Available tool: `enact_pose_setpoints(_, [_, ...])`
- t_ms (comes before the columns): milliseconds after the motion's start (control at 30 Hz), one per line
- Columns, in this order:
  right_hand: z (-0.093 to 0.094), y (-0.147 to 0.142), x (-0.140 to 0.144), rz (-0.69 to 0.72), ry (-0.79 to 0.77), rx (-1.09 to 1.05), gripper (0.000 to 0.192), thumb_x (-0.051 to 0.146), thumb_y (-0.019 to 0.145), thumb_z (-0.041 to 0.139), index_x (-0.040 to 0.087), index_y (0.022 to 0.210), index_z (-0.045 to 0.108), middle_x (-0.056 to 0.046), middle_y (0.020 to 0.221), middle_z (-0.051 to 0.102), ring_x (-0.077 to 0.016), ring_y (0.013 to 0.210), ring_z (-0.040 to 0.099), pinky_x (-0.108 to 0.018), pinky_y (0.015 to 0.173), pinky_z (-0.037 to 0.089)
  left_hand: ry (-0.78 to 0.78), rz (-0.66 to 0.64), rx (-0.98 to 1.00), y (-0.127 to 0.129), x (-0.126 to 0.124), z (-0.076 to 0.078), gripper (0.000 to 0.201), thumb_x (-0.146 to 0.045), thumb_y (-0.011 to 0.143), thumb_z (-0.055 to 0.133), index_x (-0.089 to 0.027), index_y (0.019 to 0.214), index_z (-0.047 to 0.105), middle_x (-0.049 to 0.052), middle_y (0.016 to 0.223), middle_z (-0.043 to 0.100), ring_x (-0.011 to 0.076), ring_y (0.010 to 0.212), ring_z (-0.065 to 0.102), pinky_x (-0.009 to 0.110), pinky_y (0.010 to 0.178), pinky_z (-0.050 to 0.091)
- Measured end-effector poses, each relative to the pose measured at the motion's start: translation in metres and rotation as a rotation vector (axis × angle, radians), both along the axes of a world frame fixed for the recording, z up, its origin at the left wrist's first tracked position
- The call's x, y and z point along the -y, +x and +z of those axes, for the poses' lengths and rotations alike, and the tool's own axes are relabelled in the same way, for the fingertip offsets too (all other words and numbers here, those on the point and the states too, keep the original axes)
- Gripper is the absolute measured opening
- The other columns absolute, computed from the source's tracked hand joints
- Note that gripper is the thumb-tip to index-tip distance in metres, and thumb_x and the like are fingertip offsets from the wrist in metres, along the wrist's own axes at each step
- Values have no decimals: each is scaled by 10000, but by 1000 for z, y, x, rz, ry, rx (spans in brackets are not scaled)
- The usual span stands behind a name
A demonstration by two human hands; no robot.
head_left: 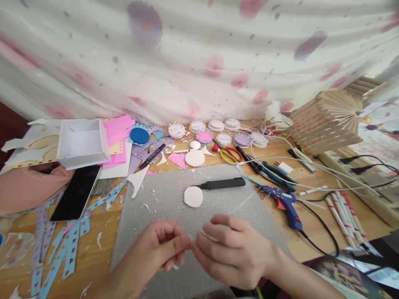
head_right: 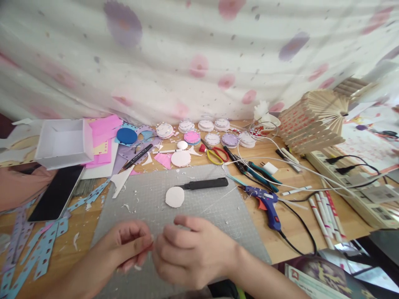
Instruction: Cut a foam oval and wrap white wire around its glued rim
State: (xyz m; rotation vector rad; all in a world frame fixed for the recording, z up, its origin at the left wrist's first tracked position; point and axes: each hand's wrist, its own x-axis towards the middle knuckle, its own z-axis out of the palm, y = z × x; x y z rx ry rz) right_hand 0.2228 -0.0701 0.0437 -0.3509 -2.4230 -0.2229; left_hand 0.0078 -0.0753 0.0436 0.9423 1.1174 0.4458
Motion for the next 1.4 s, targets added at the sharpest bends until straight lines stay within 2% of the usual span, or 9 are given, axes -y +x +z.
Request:
enact_pose_setpoints(100, [-18, 3, 6, -228, -124, -228, 287, 37, 822, 569, 197, 1053, 629, -51, 1050, 652, -187, 1007, 557, -345, 892, 456, 292, 139, -184, -4, 3, 1, 347, -485, 788, 643, -155, 684, 623, -35, 556, 576, 52, 441, 437, 157, 429, 342])
enact_pose_setpoints(167, [-32, 1, 16, -433, -350, -568, 356, -10, 795, 549, 196, 1085, 565, -75, 1049, 593, -195, 989, 554, -356, 865, 462, 494, 235, -307, -7, 5, 2, 296, -443, 825, 612, -174, 705, 643, -35, 578, 589, 59, 438, 461, 157, 416, 370])
enact_pose_setpoints(267, [-41, -7, 33, -527, -669, -992, 227, 57, 847, 525, 216, 1008, 532, -48, 903, 537, -181, 868, 544, -314, 753, 479, 870, 274, -429, -10, 7, 2, 172, -306, 864, 591, -203, 737, 645, -50, 610, 606, 59, 445, 498, 152, 428, 406])
enact_pose_setpoints(400, [-33, -19, 50, -425, -1046, -898, 111, 165, 919, 482, 213, 908, 581, -31, 782, 562, -158, 727, 548, -263, 634, 465, 1399, 131, -579, -12, 5, 0, 114, -158, 900, 549, -201, 848, 641, -34, 723, 682, 73, 610, 620, 160, 613, 472])
enact_pose_setpoints(567, [-25, -34, 38, -363, -1613, -723, 283, 413, 923, 511, 173, 938, 660, -51, 791, 648, -136, 660, 554, -250, 612, 463, 1830, -210, -648, -15, 1, -9, 197, -91, 909, 488, -93, 1048, 627, 53, 799, 713, 140, 701, 661, 259, 681, 497])
enact_pose_setpoints(700, [-31, -44, 23, -255, -1771, -804, 384, 508, 885, 539, 146, 810, 641, -7, 668, 584, -96, 560, 503, -216, 540, 417, 2113, -398, -648, -14, 3, -16, 302, -43, 870, 361, -95, 909, 656, 111, 813, 711, 200, 703, 650, 330, 609, 507])
enact_pose_setpoints(1100, [-38, -48, 21, -333, -1866, -781, 336, 438, 813, 602, 162, 629, 552, 42, 534, 501, -66, 462, 394, -199, 462, 322, 2219, -728, -676, -12, -4, -11, 285, -98, 839, 408, -100, 878, 690, 122, 830, 728, 197, 663, 642, 311, 564, 486])
enact_pose_setpoints(1233, [-36, -46, 20, -278, -1936, -856, 313, 435, 801, 623, 143, 690, 597, 24, 574, 547, -60, 464, 407, -194, 470, 319, 2222, -581, -648, -15, -4, -12, 280, -62, 836, 411, -88, 856, 689, 115, 804, 728, 206, 668, 652, 323, 564, 501])
enact_pose_setpoints(1400, [-39, -41, 24, -221, -1906, -929, 326, 466, 796, 673, 149, 744, 624, 36, 566, 522, -64, 486, 395, -193, 476, 298, 2168, -430, -680, -22, 3, -22, 258, -59, 877, 428, -62, 947, 677, 126, 862, 731, 207, 735, 679, 326, 596, 532])
